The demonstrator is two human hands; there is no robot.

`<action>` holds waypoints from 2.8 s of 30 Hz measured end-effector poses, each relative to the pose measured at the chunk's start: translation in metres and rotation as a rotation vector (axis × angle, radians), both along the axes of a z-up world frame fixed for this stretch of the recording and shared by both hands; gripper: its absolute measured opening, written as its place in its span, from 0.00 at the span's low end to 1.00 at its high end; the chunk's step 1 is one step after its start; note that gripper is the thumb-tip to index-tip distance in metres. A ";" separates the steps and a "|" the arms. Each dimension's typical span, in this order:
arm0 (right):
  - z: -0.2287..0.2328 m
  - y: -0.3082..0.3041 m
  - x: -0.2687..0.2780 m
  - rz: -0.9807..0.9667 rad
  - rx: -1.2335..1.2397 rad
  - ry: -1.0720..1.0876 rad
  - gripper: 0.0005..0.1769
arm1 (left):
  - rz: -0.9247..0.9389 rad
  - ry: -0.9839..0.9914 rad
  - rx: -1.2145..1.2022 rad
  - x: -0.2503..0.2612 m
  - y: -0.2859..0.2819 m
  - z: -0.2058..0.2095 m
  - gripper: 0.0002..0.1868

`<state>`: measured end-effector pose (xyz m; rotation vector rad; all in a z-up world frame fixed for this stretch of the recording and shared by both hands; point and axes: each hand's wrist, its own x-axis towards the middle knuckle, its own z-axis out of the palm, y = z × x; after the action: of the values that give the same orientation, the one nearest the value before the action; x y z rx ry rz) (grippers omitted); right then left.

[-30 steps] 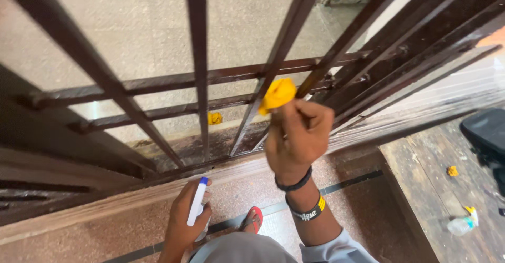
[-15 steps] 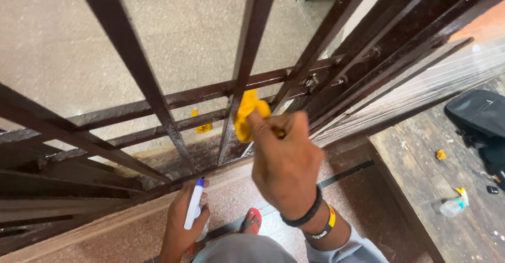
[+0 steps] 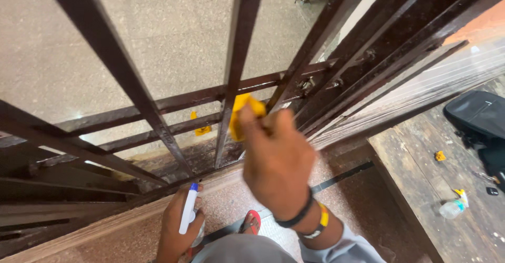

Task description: The person cleans a metal gate by spraying it with a cleaning solution and wiping the bars with a yellow cloth.

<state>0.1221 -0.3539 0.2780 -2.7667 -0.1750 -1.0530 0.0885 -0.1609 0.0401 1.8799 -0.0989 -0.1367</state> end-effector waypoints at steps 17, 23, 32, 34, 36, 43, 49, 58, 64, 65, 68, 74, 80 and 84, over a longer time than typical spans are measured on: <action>-0.007 -0.038 -0.022 0.131 0.215 -0.087 0.23 | 0.004 0.174 0.050 -0.001 -0.001 0.000 0.32; -0.019 -0.040 -0.004 -0.026 0.146 -0.096 0.18 | -0.034 -0.004 -0.005 -0.011 -0.001 -0.009 0.32; -0.002 -0.041 -0.002 -0.002 0.153 0.039 0.28 | -0.062 -0.002 0.016 -0.015 -0.012 -0.019 0.33; -0.003 -0.041 -0.004 0.026 0.200 0.063 0.26 | -0.053 0.002 0.019 -0.017 -0.013 -0.022 0.33; -0.003 -0.043 -0.010 0.037 0.192 0.087 0.29 | -0.043 0.007 0.024 -0.016 -0.012 -0.023 0.33; -0.011 -0.050 0.004 0.185 0.242 0.005 0.31 | 0.002 0.030 0.028 -0.015 -0.012 -0.036 0.33; -0.031 -0.046 0.004 0.353 0.706 0.184 0.34 | -0.027 0.041 0.033 -0.017 -0.015 -0.043 0.34; -0.032 -0.042 0.000 0.313 0.658 0.115 0.32 | -0.013 0.064 0.034 -0.025 -0.016 -0.055 0.34; -0.037 -0.034 -0.006 0.269 0.830 0.183 0.31 | -0.035 0.073 0.041 -0.028 -0.014 -0.059 0.34; -0.041 -0.033 -0.011 0.286 0.814 0.107 0.29 | -0.038 0.074 0.045 -0.026 -0.012 -0.060 0.34; -0.050 -0.032 -0.013 0.332 0.814 0.022 0.27 | -0.045 0.113 0.068 -0.027 -0.010 -0.069 0.35; -0.069 -0.033 -0.010 0.292 0.865 -0.017 0.26 | -0.099 0.110 0.052 -0.025 -0.007 -0.105 0.31; -0.039 -0.051 0.009 0.097 0.564 -0.534 0.24 | -0.007 0.094 -0.020 -0.032 -0.007 -0.111 0.32; -0.008 -0.060 0.030 0.028 0.399 -0.654 0.23 | -0.022 0.113 0.005 -0.033 -0.002 -0.098 0.33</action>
<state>0.1520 -0.4137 0.2704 -1.9918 -0.0726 -1.7299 0.0557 -0.1628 -0.0577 1.8720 -0.0421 -0.2578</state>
